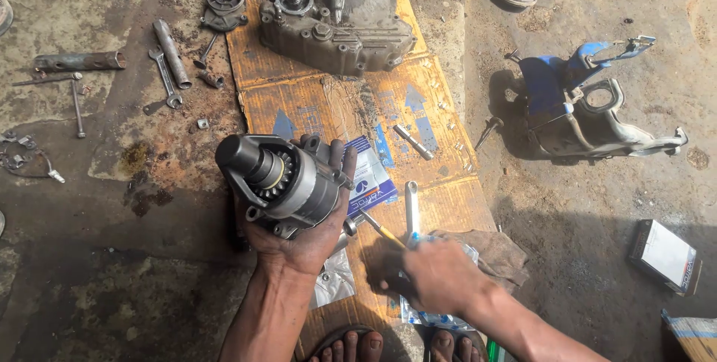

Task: The recorder is assembling and inspecting various mechanical components of a motor or starter assembly.

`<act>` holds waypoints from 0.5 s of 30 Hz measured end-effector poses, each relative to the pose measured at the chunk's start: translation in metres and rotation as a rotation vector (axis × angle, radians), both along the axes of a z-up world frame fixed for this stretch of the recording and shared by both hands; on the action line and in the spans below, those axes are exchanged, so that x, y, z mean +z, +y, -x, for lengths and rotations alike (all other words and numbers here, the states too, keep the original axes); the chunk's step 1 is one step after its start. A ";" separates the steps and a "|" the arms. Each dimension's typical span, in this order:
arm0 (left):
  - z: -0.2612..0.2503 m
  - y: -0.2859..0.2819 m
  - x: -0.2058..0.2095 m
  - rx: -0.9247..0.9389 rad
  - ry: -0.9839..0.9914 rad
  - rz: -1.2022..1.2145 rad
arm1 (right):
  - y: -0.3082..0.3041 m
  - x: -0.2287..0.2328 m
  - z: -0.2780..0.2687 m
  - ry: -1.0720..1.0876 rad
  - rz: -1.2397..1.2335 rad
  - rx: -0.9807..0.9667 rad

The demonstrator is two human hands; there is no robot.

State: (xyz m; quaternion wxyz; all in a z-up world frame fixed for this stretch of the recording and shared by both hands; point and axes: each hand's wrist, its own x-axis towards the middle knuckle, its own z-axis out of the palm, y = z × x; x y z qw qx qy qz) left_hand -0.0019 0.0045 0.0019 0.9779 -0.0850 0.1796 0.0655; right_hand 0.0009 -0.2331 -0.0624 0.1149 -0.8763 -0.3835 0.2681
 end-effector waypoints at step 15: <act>-0.002 0.003 -0.011 -0.016 -0.144 0.097 | 0.015 0.064 -0.017 0.105 0.165 -0.313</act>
